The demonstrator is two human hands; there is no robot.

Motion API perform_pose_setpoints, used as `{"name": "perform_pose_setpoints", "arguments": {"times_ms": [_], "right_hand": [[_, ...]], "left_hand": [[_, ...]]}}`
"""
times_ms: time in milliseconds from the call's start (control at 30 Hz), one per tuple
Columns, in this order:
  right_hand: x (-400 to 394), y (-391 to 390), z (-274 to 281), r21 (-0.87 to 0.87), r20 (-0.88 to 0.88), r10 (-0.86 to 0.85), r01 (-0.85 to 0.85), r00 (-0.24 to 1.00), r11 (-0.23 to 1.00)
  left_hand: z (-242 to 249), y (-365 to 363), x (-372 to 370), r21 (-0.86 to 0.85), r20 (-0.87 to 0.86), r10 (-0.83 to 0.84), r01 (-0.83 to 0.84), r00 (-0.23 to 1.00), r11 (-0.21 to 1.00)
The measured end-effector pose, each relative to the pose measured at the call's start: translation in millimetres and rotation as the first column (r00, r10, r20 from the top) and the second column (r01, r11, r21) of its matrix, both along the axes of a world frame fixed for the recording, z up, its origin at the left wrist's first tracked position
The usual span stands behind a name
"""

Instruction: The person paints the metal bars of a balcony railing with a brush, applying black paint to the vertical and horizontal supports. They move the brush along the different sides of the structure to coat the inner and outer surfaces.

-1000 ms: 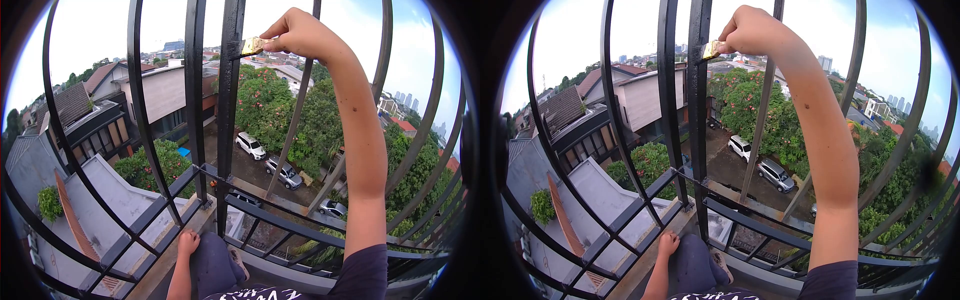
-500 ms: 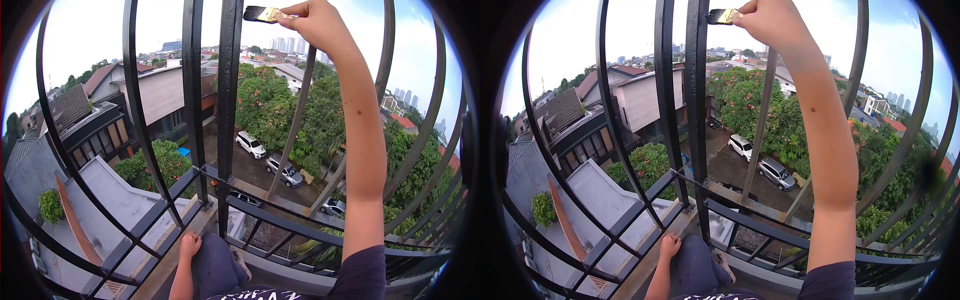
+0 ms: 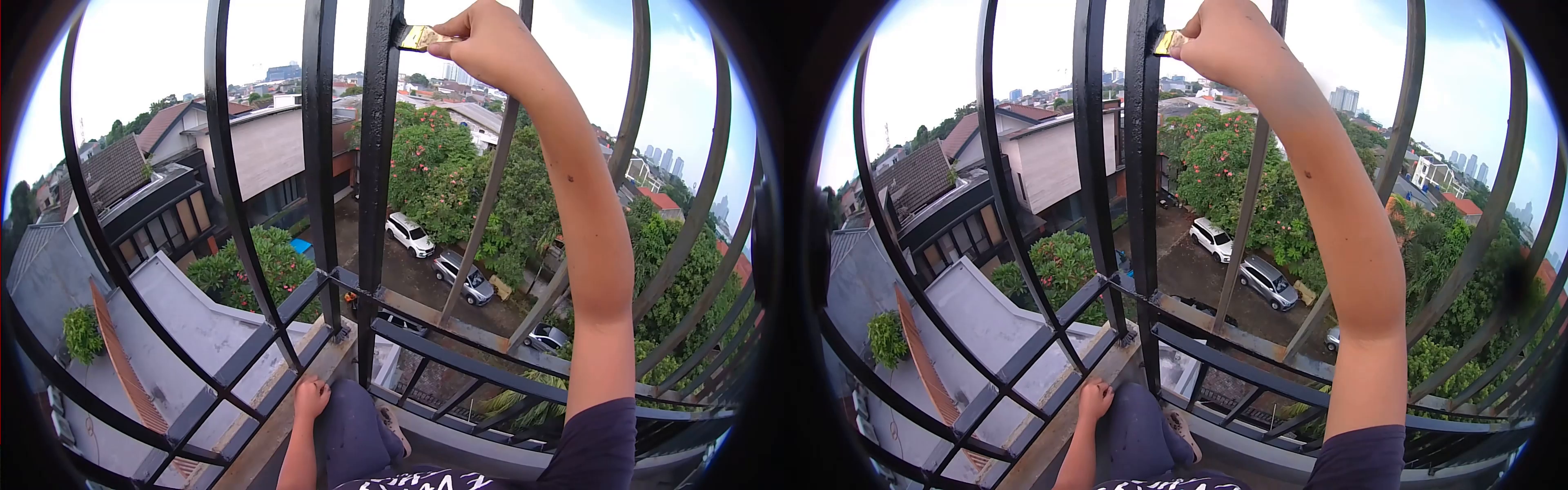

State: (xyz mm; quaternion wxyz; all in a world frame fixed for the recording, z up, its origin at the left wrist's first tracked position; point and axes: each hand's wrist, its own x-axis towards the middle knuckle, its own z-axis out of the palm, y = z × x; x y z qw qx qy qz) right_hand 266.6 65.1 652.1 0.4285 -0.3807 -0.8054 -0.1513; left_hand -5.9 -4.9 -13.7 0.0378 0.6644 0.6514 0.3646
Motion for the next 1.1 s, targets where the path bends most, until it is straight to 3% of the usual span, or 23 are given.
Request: {"name": "perform_pose_setpoints", "arguments": {"times_ms": [100, 133, 233, 300, 367, 467, 567, 600, 733, 833, 867, 967, 1033, 1100], "right_hand": [[20.2, 13.2, 13.9, -0.077, 0.082, 0.037, -0.031, 0.996, 0.997], [19.8, -25.1, 12.8, -0.115, 0.065, 0.036, -0.029, 0.997, 0.993], [10.5, 7.4, 13.9, 0.132, -0.081, -0.251, 0.260, 0.965, 0.957], [4.6, 34.4, 4.0, 0.198, 0.081, -0.078, 0.061, 0.994, 0.978], [3.2, 32.5, 5.4, 0.142, 0.281, -0.139, 0.102, 0.950, 0.985], [16.2, 24.9, 14.4, -0.024, 0.335, -0.018, 0.027, 0.942, 0.999], [10.6, 26.1, 10.3, 0.252, 0.021, -0.257, 0.244, 0.966, 0.936], [8.7, 29.5, 9.8, 0.329, -0.012, -0.243, 0.233, 0.970, 0.915], [12.9, 28.4, 18.4, -0.051, 0.282, 0.019, -0.004, 0.959, 0.999], [18.9, 20.2, 18.8, -0.049, 0.215, 0.020, -0.010, 0.976, 0.999], [16.9, 20.1, 14.4, 0.045, 0.124, -0.059, 0.053, 0.991, 0.998], [10.2, 17.3, 9.8, 0.111, 0.058, -0.078, 0.071, 0.995, 0.991], [9.5, 23.0, 15.3, -0.049, 0.250, -0.015, 0.028, 0.968, 0.998], [10.3, 15.9, 18.5, -0.153, 0.311, 0.008, 0.041, 0.951, 0.987]], "left_hand": [[-2.7, 2.4, 2.5, -0.029, 0.018, 0.004, -0.003, 1.000, 1.000], [-2.4, 2.6, 0.8, -0.056, 0.022, 0.005, -0.004, 1.000, 0.998], [-2.8, 1.9, 0.2, -0.042, -0.004, -0.001, 0.001, 1.000, 0.999], [-5.0, 0.7, -0.9, -0.011, -0.006, -0.013, 0.013, 1.000, 1.000], [-5.9, 3.0, -0.7, 0.004, -0.011, -0.016, 0.016, 1.000, 1.000], [-5.9, 1.9, -1.2, -0.007, -0.008, -0.008, 0.008, 1.000, 1.000], [-7.9, 2.5, -0.4, -0.008, 0.012, -0.013, 0.013, 1.000, 1.000], [-7.9, 2.7, -0.6, -0.005, -0.001, -0.014, 0.014, 1.000, 1.000], [-7.6, 1.8, -0.7, -0.008, 0.026, -0.012, 0.012, 1.000, 1.000], [-6.3, 1.5, -0.7, -0.004, -0.001, -0.011, 0.011, 1.000, 1.000], [-6.0, 2.1, -0.2, -0.007, 0.004, -0.002, 0.002, 1.000, 1.000], [-4.1, -0.7, 0.4, -0.024, 0.008, 0.009, -0.008, 1.000, 1.000], [-3.8, 1.1, -0.1, -0.026, 0.003, 0.005, -0.005, 1.000, 1.000], [-5.3, 2.1, -0.1, -0.012, -0.006, 0.007, -0.007, 1.000, 1.000]]}}
